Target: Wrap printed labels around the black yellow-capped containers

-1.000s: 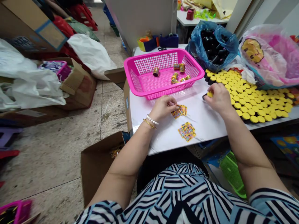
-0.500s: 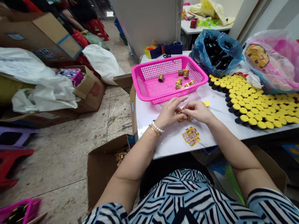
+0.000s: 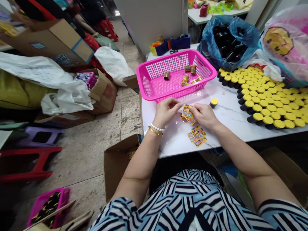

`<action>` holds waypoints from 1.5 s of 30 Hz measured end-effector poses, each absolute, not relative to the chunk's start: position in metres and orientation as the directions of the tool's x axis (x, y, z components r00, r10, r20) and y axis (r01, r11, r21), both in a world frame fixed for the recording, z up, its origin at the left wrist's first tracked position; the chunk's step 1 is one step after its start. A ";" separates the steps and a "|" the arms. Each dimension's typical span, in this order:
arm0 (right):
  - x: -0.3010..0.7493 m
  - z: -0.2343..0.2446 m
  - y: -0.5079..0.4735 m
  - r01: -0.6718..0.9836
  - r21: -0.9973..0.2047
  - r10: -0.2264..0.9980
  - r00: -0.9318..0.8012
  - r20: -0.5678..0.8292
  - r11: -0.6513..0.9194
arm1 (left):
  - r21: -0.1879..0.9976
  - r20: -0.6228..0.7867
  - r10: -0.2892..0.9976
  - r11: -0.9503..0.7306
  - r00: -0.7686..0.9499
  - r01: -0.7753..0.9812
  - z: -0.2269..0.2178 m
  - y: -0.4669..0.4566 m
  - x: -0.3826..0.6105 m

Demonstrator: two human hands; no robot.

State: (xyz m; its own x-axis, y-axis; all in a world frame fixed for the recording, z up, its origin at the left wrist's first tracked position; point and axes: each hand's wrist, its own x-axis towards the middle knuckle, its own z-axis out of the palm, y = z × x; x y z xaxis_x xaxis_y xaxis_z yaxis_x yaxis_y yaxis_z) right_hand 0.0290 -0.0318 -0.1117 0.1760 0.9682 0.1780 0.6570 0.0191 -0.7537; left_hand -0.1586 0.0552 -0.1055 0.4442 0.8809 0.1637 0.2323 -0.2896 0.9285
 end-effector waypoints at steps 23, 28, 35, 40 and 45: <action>0.031 -0.123 -0.025 0.426 -0.894 0.885 0.352 0.305 0.138 | 0.962 0.269 0.934 -0.272 0.236 -0.021 -0.098 0.024 -0.153; 0.032 -0.129 -0.024 0.362 -0.924 0.900 0.351 0.257 0.123 | 0.955 0.288 0.915 -0.297 0.282 -0.013 -0.097 0.007 -0.147; 0.031 -0.128 -0.021 0.442 -0.852 0.897 0.195 0.396 0.280 | 0.943 0.310 0.918 -0.331 0.246 0.046 -0.106 0.018 -0.146; 0.031 -0.124 -0.024 0.366 -0.909 0.900 0.297 0.320 0.202 | 0.943 0.320 0.921 -0.332 0.224 0.019 -0.108 0.014 -0.144; 0.028 -0.125 -0.027 0.404 -0.889 0.885 0.304 0.352 0.215 | 0.941 0.323 0.915 -0.337 0.242 0.020 -0.111 0.011 -0.142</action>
State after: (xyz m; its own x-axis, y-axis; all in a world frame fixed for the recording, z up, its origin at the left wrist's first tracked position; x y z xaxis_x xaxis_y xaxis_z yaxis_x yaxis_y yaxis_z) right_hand 0.0278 -0.0272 -0.1250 0.3044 0.8852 0.3517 0.4037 0.2146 -0.8894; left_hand -0.1418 0.0109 -0.1112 0.2425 0.9149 0.3227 0.0203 -0.3374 0.9412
